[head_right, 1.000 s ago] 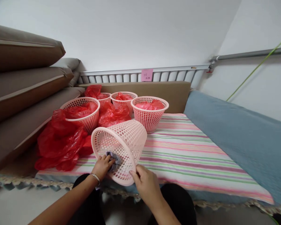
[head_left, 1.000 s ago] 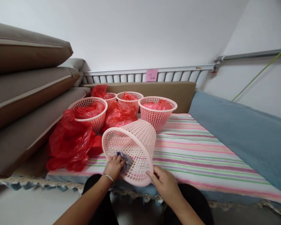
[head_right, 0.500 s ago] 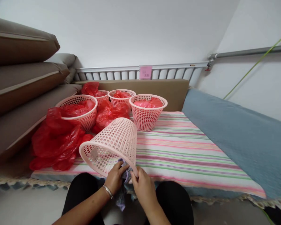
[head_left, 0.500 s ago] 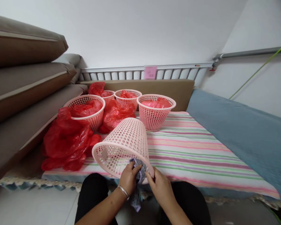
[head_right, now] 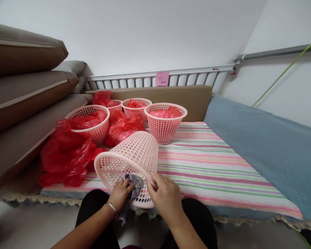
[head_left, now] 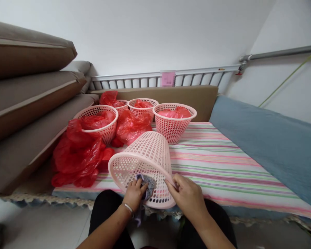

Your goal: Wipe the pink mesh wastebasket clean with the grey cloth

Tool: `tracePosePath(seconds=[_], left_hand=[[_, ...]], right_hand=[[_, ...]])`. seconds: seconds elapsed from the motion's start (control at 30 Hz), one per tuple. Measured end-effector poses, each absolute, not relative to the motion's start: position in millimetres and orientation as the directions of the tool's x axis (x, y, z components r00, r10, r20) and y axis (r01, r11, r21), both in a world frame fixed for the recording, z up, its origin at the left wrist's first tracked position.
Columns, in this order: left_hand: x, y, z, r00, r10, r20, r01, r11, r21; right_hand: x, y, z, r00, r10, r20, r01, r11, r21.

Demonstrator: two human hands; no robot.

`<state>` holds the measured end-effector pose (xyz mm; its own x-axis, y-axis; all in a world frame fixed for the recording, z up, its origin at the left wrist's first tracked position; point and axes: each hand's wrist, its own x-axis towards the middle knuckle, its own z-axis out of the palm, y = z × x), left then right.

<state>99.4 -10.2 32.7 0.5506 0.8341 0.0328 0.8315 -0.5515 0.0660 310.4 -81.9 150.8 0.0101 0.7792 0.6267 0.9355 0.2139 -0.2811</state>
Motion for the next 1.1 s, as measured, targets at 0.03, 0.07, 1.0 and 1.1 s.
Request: tracePosePath(seconds=[0.03, 0.07, 1.0, 1.1], left_hand=[[102, -12, 29, 0.548, 0.836, 0.032, 0.833, -0.549, 0.069], [104, -14, 25, 0.544, 0.838, 0.032, 0.835, -0.545, 0.075], [71, 23, 5, 0.524, 0.843, 0.125, 0.769, -0.531, 0.355], [73, 28, 11, 0.525, 0.839, 0.146, 0.75, -0.537, 0.386]], right_hand=[[307, -82, 153, 0.011, 0.777, 0.63, 0.931, 0.222, -0.289], [304, -82, 153, 0.016, 0.785, 0.62, 0.922, 0.228, -0.312], [257, -75, 4, 0.308, 0.951, -0.002, 0.42, -0.138, -0.897], [254, -61, 20, 0.24, 0.97, 0.042, 0.448, -0.072, -0.891]])
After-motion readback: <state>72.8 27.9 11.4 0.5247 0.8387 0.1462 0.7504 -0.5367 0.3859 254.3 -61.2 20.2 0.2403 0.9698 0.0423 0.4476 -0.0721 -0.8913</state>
